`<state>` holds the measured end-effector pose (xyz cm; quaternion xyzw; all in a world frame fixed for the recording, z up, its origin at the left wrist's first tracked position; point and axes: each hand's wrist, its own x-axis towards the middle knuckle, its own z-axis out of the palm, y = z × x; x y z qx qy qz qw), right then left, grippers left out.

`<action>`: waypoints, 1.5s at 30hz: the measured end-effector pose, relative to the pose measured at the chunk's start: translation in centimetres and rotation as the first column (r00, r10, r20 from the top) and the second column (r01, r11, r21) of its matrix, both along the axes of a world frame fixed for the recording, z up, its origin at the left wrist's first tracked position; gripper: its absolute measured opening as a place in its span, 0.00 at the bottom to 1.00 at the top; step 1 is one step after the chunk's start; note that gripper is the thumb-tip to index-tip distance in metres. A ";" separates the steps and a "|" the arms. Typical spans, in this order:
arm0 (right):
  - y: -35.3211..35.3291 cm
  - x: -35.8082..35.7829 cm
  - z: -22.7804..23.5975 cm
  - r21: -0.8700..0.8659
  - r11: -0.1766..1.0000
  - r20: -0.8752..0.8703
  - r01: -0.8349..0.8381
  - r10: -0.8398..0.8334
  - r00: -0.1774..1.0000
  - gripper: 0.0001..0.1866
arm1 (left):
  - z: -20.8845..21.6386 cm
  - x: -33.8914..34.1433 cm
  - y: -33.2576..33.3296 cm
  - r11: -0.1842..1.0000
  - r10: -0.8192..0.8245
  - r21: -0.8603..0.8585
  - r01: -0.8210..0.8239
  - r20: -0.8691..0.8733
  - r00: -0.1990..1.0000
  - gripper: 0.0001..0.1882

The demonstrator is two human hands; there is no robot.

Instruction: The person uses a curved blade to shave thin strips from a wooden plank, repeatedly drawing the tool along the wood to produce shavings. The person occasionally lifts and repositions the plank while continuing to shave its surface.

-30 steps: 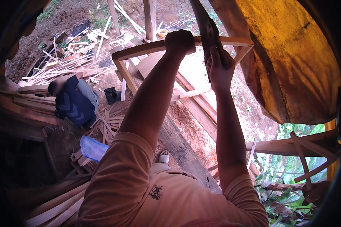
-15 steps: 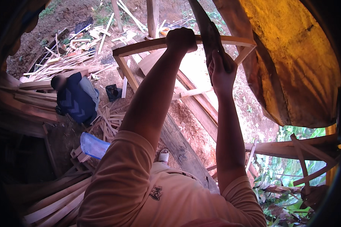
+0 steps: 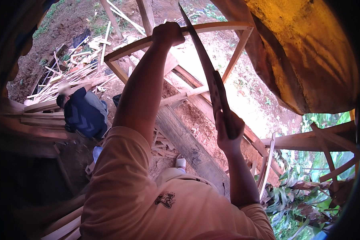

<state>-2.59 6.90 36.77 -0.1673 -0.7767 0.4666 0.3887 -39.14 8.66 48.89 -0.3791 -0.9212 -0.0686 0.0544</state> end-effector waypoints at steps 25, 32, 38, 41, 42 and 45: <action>-2.9 13.7 9.9 0.043 0.998 0.108 0.038 -0.042 0.993 0.18 | -0.2 3.2 -1.8 1.000 -0.017 0.007 0.018 -0.050 0.999 0.22; -1.9 8.3 12.2 -0.290 0.957 0.032 0.013 -0.004 0.999 0.22 | -1.1 2.9 -1.6 0.994 -0.030 0.102 0.035 -0.049 0.998 0.18; -2.4 10.8 12.7 -0.418 0.907 -0.062 -0.060 0.037 0.997 0.13 | -1.2 2.7 -1.7 0.989 -0.031 0.140 0.044 -0.099 0.995 0.15; -2.0 12.4 13.3 -0.420 0.901 -0.062 -0.106 0.088 0.994 0.14 | -1.0 2.9 -1.4 0.994 -0.043 0.095 0.048 -0.049 0.998 0.18; -1.9 12.7 13.5 -0.406 0.909 -0.061 -0.092 0.074 0.995 0.14 | -0.9 2.8 -1.5 0.995 -0.040 0.091 0.045 -0.060 0.997 0.18; -1.0 13.4 13.7 -0.404 0.910 -0.058 -0.094 0.077 0.995 0.15 | -0.7 2.9 -1.8 0.996 -0.041 0.078 0.047 -0.071 0.997 0.19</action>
